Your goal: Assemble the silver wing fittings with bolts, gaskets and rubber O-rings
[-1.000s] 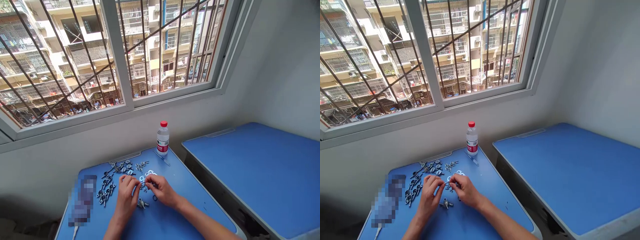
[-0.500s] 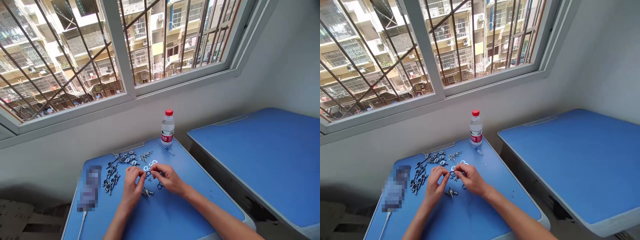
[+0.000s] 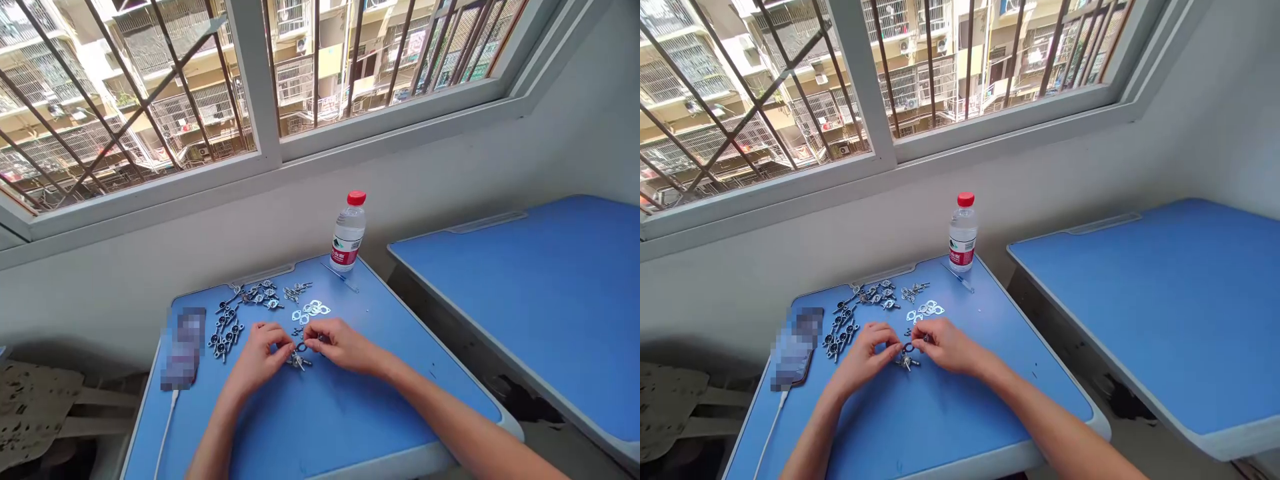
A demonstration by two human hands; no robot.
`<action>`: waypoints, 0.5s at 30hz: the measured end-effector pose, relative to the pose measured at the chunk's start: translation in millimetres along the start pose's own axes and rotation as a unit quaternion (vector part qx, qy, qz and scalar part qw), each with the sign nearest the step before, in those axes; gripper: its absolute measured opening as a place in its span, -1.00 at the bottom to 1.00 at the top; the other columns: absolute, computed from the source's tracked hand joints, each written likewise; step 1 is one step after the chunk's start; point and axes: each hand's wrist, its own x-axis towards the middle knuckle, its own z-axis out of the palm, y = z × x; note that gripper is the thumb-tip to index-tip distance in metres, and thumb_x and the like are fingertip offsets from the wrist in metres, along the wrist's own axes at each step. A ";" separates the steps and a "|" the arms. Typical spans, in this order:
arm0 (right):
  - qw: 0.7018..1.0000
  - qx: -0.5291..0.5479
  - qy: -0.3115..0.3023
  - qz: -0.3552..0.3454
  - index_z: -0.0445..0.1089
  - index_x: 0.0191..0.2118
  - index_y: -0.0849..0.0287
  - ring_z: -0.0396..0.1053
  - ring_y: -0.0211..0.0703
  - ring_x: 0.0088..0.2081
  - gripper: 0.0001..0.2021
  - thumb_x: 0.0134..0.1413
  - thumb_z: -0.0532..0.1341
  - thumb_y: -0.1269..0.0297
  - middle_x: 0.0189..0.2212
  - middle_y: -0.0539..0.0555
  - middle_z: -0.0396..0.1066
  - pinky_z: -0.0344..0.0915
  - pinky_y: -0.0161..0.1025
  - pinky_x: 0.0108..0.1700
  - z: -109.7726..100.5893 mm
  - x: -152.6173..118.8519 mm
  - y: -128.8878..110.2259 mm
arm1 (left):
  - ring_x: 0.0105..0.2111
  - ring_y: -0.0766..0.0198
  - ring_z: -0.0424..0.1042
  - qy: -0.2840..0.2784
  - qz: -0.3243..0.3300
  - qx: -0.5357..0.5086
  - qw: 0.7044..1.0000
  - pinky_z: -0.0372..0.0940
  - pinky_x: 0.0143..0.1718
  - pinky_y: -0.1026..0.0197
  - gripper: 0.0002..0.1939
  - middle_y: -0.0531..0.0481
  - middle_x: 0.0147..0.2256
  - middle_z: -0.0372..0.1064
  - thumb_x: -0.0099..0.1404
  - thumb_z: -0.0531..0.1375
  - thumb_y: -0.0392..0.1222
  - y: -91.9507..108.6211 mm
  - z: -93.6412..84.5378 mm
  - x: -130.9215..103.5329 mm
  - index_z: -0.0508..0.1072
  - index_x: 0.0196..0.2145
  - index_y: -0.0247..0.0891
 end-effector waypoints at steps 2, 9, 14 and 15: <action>1.000 -0.014 -0.014 -0.003 0.40 -0.41 0.21 0.24 -0.25 -0.42 -0.88 0.09 0.14 0.37 -0.47 0.01 0.39 0.14 -0.32 -0.36 -0.4 -0.9 -1.8 | -0.26 0.19 0.38 -0.012 -0.024 0.016 1.000 0.13 -0.01 0.11 -0.79 0.03 -0.38 0.44 0.31 0.09 -0.20 1.8 -5.7 -2.1 0.46 -0.44 -0.20; 0.998 -0.006 -0.052 0.034 0.47 -0.39 0.21 0.27 -0.25 -0.41 -0.88 0.05 0.18 0.39 -0.47 0.00 0.42 0.14 -0.35 -0.37 -0.6 -6.2 -2.9 | -0.16 0.14 0.38 -0.067 -0.078 0.046 0.994 0.18 0.00 0.12 -0.86 0.02 -0.27 0.48 0.22 0.13 -0.27 3.7 -10.8 -6.1 0.49 -0.31 -0.17; 0.992 -0.009 -0.105 0.062 0.49 -0.40 0.21 0.22 -0.30 -0.46 -0.87 0.02 0.17 0.41 -0.51 -0.04 0.39 0.10 -0.37 -0.41 -0.3 -7.9 -3.1 | -0.12 0.13 0.36 -0.086 -0.091 0.049 0.991 0.21 -0.04 0.13 -0.79 0.00 -0.20 0.47 0.18 0.13 -0.35 0.7 -6.9 -7.3 0.48 -0.25 -0.18; 0.992 -0.011 -0.110 0.065 0.49 -0.40 0.21 0.21 -0.31 -0.47 -0.87 0.01 0.18 0.41 -0.52 -0.05 0.38 0.08 -0.37 -0.42 -0.4 -7.9 -3.3 | -0.12 0.14 0.37 -0.089 -0.089 0.047 0.991 0.21 -0.04 0.12 -0.80 0.00 -0.20 0.47 0.18 0.12 -0.36 0.2 -6.4 -7.3 0.47 -0.26 -0.19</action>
